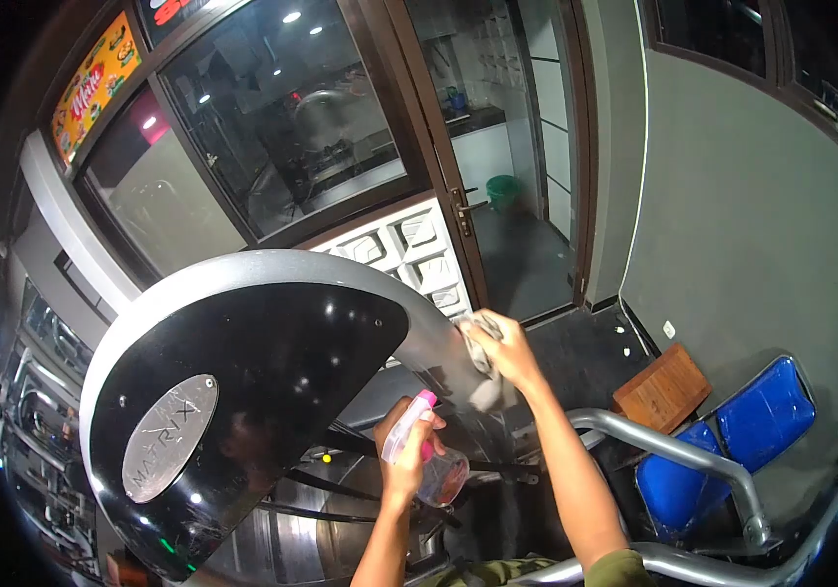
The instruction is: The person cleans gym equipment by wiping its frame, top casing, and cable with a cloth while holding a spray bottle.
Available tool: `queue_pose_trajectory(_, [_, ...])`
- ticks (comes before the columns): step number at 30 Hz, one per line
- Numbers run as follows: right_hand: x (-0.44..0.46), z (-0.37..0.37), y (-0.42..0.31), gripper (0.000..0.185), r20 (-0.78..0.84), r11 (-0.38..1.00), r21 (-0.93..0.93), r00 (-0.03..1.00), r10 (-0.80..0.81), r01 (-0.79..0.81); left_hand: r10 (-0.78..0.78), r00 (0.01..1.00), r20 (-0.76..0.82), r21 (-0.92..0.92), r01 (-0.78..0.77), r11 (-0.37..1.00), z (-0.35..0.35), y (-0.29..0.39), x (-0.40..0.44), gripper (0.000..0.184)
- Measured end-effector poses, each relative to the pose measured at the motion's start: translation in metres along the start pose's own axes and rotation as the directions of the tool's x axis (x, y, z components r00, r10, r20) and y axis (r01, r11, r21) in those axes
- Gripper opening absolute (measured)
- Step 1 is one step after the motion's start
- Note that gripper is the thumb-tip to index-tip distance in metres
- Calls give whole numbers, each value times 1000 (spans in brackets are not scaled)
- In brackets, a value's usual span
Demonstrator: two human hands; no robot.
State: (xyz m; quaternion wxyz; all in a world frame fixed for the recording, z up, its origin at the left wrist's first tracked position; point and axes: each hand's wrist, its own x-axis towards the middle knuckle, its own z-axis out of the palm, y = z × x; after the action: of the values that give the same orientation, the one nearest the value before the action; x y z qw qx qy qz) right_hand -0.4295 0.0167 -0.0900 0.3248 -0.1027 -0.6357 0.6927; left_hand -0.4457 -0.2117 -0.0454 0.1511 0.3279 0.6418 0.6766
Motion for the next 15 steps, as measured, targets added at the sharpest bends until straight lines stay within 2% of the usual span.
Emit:
queue_pose_trajectory(2, [-19, -19, 13, 25, -63, 948, -299, 993, 97, -111, 6, 1000, -3, 7, -6, 1000, -4, -1, -1, 29])
queue_pose_trajectory(5, [-29, -24, 19, 22, -94, 941, -305, 988, 125, -148, 3, 1000, -10, 31, -2, 1000, -7, -5, -4, 34])
queue_pose_trajectory(8, [-23, 14, -12, 20, -192, 954, -228, 952, -239, 194, -13, 1000, -10, 24, 13, 1000, -8, -3, -7, 35])
queue_pose_trajectory(11, [-29, 58, -62, 19, -175, 767, -467, 805, -567, 440, -21, 1000, -17, 9, 21, 1000, -9, 1, -10, 35])
queue_pose_trajectory(15, [-44, 67, -43, 23, -231, 733, -513, 751, -619, 446, -26, 1000, -17, 21, 26, 999, -14, 2, -14, 33])
